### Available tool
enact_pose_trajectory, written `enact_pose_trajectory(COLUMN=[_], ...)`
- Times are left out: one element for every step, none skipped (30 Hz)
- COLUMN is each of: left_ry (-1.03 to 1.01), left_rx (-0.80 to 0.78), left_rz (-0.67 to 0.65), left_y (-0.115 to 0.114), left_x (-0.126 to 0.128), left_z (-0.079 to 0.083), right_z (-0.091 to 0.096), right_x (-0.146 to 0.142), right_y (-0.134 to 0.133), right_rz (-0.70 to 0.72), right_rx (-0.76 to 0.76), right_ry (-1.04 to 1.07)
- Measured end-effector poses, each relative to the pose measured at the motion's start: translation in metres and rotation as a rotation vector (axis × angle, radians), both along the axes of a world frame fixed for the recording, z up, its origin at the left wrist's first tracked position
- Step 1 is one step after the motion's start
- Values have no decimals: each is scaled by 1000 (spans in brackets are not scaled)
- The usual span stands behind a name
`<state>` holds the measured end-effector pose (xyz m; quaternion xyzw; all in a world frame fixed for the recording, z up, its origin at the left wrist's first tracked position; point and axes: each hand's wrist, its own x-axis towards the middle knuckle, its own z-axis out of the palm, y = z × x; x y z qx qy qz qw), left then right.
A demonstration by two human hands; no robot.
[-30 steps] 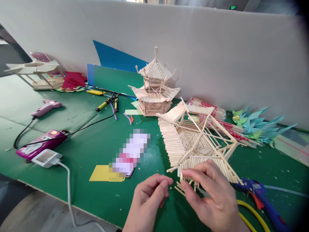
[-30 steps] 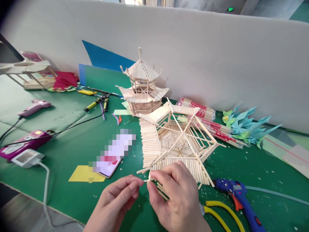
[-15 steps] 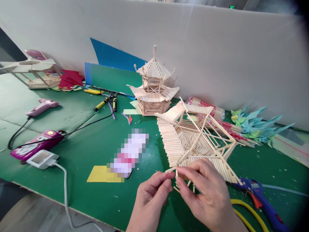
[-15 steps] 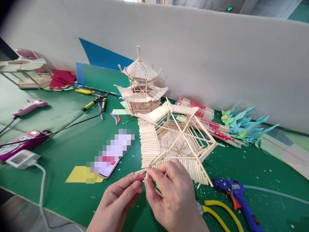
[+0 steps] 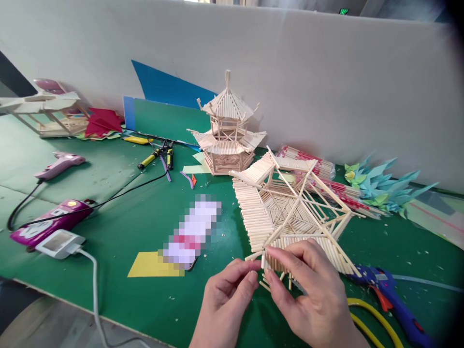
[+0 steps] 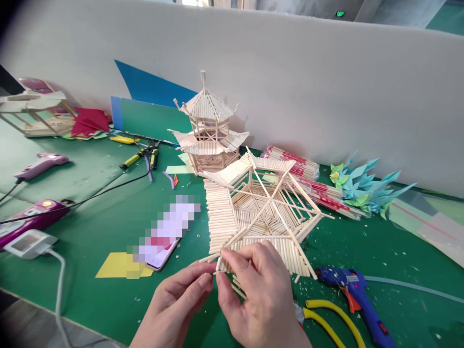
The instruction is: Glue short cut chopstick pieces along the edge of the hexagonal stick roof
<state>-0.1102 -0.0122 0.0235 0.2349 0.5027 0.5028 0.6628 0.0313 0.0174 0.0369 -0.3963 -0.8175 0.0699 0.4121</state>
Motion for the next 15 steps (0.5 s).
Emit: enact_pose_trajectory(left_ry=[1, 2, 4, 5, 5, 3, 0, -5, -10, -15, -19, -19, -16, -14, -12], left_rx=[-5, -13, -20, -27, -34, -41, -44, -44, -41, -38, -32, -26, -22, -22, -22], left_rz=[7, 13, 19, 21, 22, 21, 24, 25, 26, 28, 30, 34, 35, 36, 36], left_y=[0, 1, 1, 1, 1, 1, 0, 0, 0, -1, -1, -1, -1, -1, -1], left_x=[0, 0, 1, 1, 1, 2, 2, 3, 3, 3, 3, 3, 3, 3, 2], left_z=[0, -1, -1, -1, -1, -1, -1, -2, -2, -2, -2, -2, -2, -2, -2], right_z=[0, 0, -1, -1, -1, -1, -1, -1, -1, -1, -1, -1, -1, -1, -1], right_x=[0, 1, 0, 0, -1, -2, -3, -4, -4, -4, -5, -4, -4, -4, -4], right_y=[-1, -1, -1, -1, -1, -1, 0, 0, 1, 1, 1, 1, 1, 1, 1], right_rz=[-11, -20, -27, -33, -41, -53, -69, -84, -96, -102, -102, -99, -94, -90, -85], right_rx=[2, 4, 7, 9, 6, 0, -6, -14, -21, -23, -25, -24, -28, -33, -39], right_ry=[-1, -7, -12, -18, -27, -36, -41, -44, -44, -42, -41, -40, -42, -43, -42])
